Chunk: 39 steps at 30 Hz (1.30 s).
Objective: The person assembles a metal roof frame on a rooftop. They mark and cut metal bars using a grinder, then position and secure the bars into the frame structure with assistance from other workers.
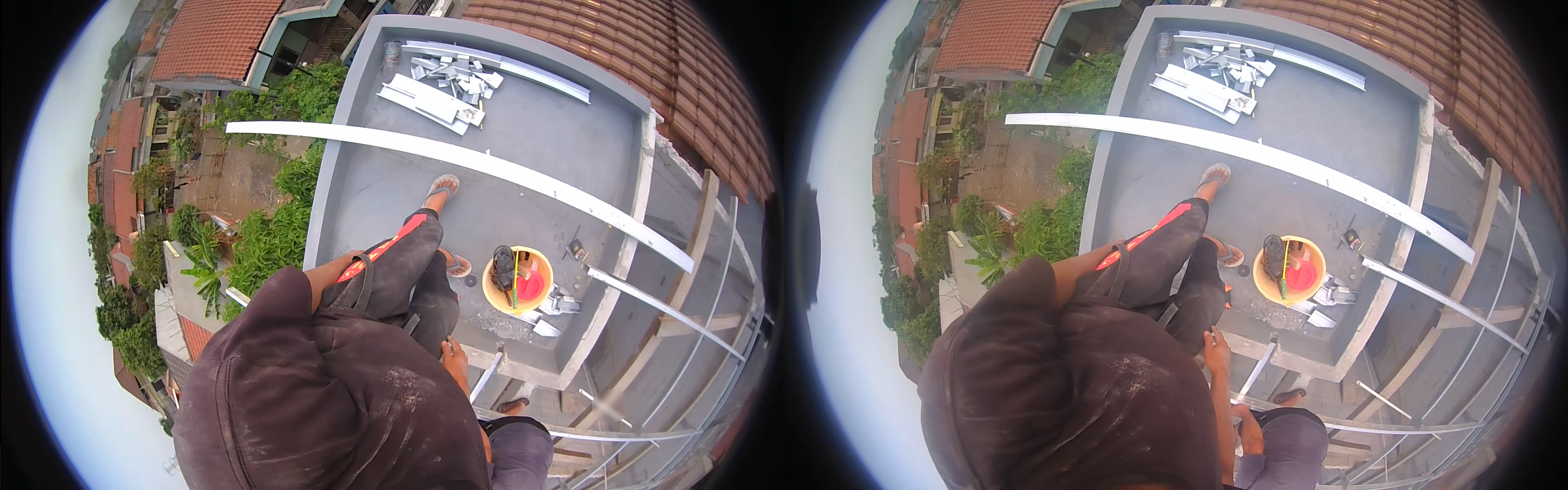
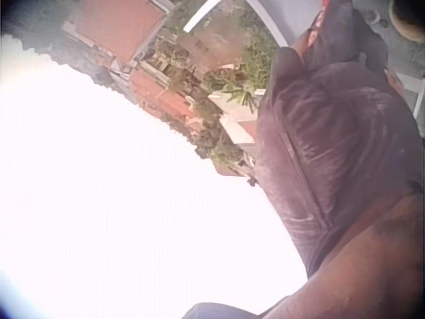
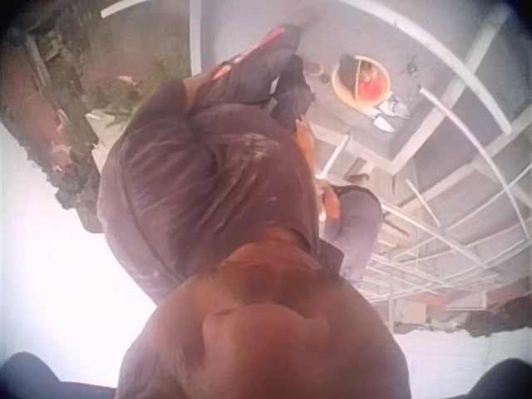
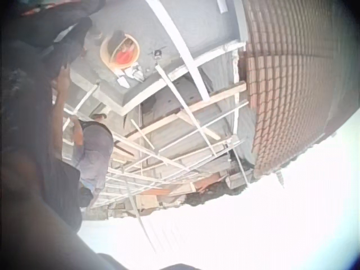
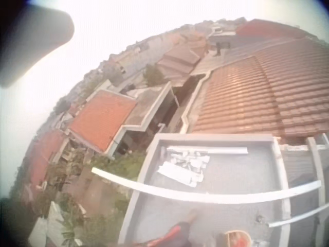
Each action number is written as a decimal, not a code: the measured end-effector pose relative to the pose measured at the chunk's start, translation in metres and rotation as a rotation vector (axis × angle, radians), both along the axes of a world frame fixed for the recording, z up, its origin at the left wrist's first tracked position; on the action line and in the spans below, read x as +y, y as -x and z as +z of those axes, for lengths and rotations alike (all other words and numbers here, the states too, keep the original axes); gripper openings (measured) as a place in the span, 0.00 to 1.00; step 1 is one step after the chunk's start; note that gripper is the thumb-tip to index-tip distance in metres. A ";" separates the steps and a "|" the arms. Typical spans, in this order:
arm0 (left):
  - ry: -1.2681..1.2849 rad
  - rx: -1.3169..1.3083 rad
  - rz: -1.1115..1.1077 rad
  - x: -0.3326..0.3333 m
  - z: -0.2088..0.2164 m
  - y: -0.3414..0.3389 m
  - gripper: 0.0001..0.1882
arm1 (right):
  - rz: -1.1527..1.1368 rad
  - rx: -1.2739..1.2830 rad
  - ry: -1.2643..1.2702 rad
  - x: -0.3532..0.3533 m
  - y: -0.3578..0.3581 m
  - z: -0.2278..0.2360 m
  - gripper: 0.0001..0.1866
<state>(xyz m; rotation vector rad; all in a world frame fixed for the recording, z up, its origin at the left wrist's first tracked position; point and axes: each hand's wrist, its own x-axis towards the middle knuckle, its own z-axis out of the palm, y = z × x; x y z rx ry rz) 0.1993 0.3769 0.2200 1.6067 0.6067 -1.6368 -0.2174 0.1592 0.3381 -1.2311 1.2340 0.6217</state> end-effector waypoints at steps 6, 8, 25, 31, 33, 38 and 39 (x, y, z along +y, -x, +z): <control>-0.298 -0.769 -0.967 0.043 -0.010 -0.079 0.20 | 0.277 0.072 0.237 -0.066 -0.043 -0.032 0.30; -0.376 -0.799 -0.872 0.046 -0.025 -0.091 0.22 | 0.200 0.068 0.416 -0.085 -0.049 -0.050 0.25; 0.108 -1.194 -1.428 -0.301 -0.271 -0.381 0.41 | -1.008 0.205 0.118 -0.229 -0.396 -0.431 0.56; 0.167 -0.901 -1.571 -0.374 -0.348 -0.328 0.42 | -1.464 -0.022 -0.163 -0.263 -0.401 -0.501 0.58; 0.080 -1.005 -1.616 -0.355 -0.379 -0.331 0.44 | -1.584 -0.154 -0.251 -0.277 -0.399 -0.506 0.56; 0.050 -0.825 -1.693 -0.382 -0.380 -0.329 0.48 | -1.828 -0.368 -0.377 -0.296 -0.386 -0.511 0.55; 0.094 -0.932 -1.661 -0.377 -0.374 -0.320 0.48 | -1.849 -0.276 -0.315 -0.301 -0.391 -0.505 0.54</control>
